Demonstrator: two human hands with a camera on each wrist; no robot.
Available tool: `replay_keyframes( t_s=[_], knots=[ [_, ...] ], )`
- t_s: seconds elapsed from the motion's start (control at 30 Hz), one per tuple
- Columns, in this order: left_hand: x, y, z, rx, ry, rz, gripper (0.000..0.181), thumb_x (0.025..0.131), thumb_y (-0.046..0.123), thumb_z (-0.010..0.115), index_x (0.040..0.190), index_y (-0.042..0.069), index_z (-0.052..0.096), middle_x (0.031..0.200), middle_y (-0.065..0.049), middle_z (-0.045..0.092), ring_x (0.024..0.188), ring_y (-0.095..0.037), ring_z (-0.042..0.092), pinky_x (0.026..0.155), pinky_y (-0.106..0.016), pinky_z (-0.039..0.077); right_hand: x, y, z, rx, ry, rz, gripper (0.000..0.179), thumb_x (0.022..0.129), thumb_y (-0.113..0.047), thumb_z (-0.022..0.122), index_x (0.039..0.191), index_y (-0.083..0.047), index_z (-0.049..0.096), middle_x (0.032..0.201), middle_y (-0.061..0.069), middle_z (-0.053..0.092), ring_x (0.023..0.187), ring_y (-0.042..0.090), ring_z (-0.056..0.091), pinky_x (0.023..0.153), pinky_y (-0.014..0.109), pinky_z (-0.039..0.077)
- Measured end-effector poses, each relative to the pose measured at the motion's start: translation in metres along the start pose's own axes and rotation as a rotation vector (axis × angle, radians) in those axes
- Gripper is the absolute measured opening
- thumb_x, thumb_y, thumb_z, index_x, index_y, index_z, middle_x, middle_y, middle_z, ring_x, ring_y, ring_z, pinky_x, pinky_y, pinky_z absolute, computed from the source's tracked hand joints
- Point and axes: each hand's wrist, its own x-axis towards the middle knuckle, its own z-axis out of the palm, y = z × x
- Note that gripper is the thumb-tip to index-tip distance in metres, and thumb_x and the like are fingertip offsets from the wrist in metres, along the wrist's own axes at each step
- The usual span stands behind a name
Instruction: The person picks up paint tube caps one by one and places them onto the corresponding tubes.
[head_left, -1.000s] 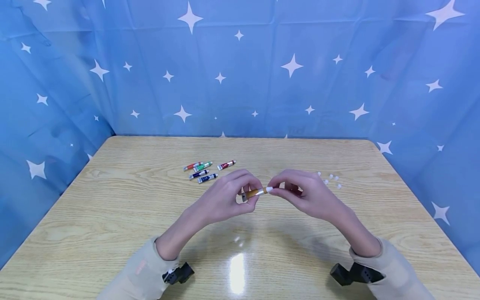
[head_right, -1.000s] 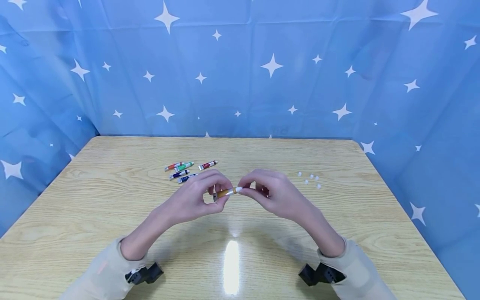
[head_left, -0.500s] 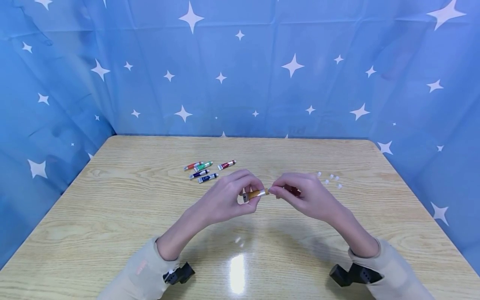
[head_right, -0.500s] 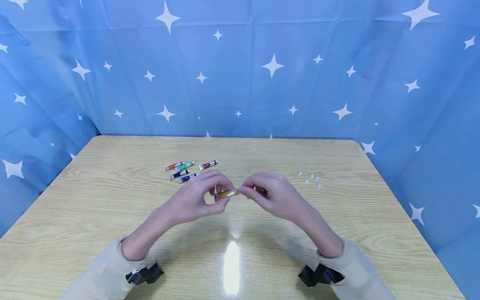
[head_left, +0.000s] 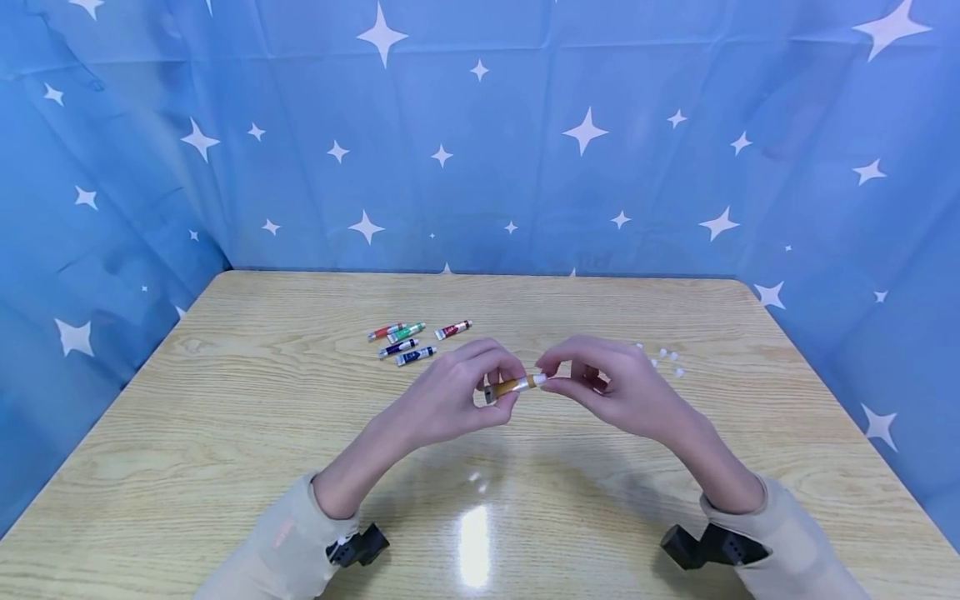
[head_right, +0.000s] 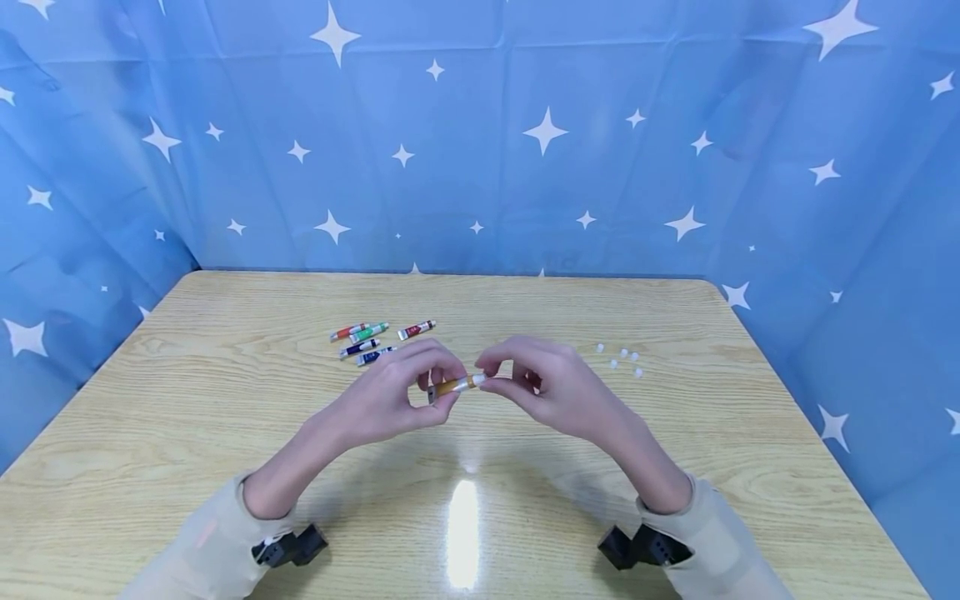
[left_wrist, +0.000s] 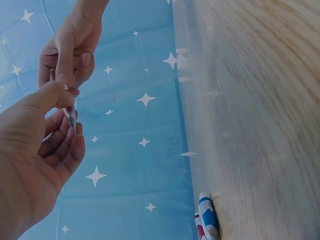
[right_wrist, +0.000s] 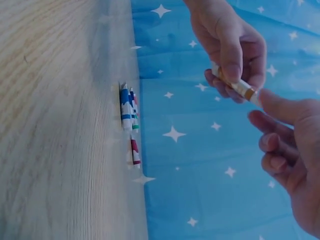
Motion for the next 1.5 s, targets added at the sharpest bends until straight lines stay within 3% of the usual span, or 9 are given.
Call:
replay_keyframes(
  t_s=[0.4, 0.6, 0.8, 0.93, 1.5],
  knots=[
    [0.000, -0.003, 0.002, -0.022, -0.002, 0.006, 0.016, 0.086, 0.003, 0.071, 0.101, 0.007, 0.068, 0.093, 0.001, 0.063, 0.078, -0.008, 0.056, 0.061, -0.023, 0.051, 0.001, 0.000, 0.002, 0.042, 0.002, -0.058, 0.038, 0.077, 0.016, 0.078, 0.103, -0.011, 0.073, 0.094, -0.004, 0.070, 0.062, 0.003, 0.049, 0.054, 0.015, 0.041],
    [0.000, -0.002, 0.001, -0.024, -0.005, 0.000, 0.016, 0.086, 0.003, 0.071, 0.102, 0.007, 0.068, 0.093, 0.001, 0.063, 0.078, -0.008, 0.056, 0.061, -0.017, 0.048, 0.002, 0.000, 0.005, 0.025, 0.038, -0.074, 0.034, 0.078, 0.013, 0.078, 0.102, -0.010, 0.074, 0.090, -0.004, 0.070, 0.062, 0.003, 0.049, 0.055, 0.015, 0.041],
    [0.000, -0.001, 0.001, -0.023, -0.011, -0.013, 0.016, 0.087, 0.002, 0.072, 0.101, 0.007, 0.067, 0.093, 0.001, 0.063, 0.078, -0.008, 0.057, 0.064, -0.014, 0.048, 0.001, 0.002, 0.007, 0.017, 0.060, -0.079, 0.007, 0.094, -0.011, 0.072, 0.101, -0.009, 0.074, 0.089, -0.003, 0.070, 0.062, 0.004, 0.050, 0.054, 0.015, 0.042],
    [0.000, -0.001, 0.001, -0.023, -0.012, -0.020, 0.016, 0.087, 0.002, 0.073, 0.101, 0.006, 0.068, 0.092, 0.001, 0.063, 0.077, -0.009, 0.057, 0.064, -0.014, 0.048, 0.001, 0.004, 0.008, -0.008, 0.063, -0.079, 0.019, 0.101, -0.025, 0.064, 0.099, -0.009, 0.074, 0.086, -0.004, 0.069, 0.059, 0.002, 0.046, 0.050, 0.016, 0.039],
    [0.000, 0.003, 0.002, 0.028, -0.006, -0.018, 0.014, 0.087, 0.001, 0.074, 0.100, 0.004, 0.069, 0.096, -0.003, 0.066, 0.079, -0.011, 0.061, 0.068, -0.014, 0.050, 0.000, 0.005, 0.014, -0.061, 0.079, -0.077, 0.028, 0.104, -0.030, 0.057, 0.093, -0.010, 0.073, 0.077, -0.006, 0.064, 0.055, 0.000, 0.041, 0.048, 0.015, 0.036]
  ],
)
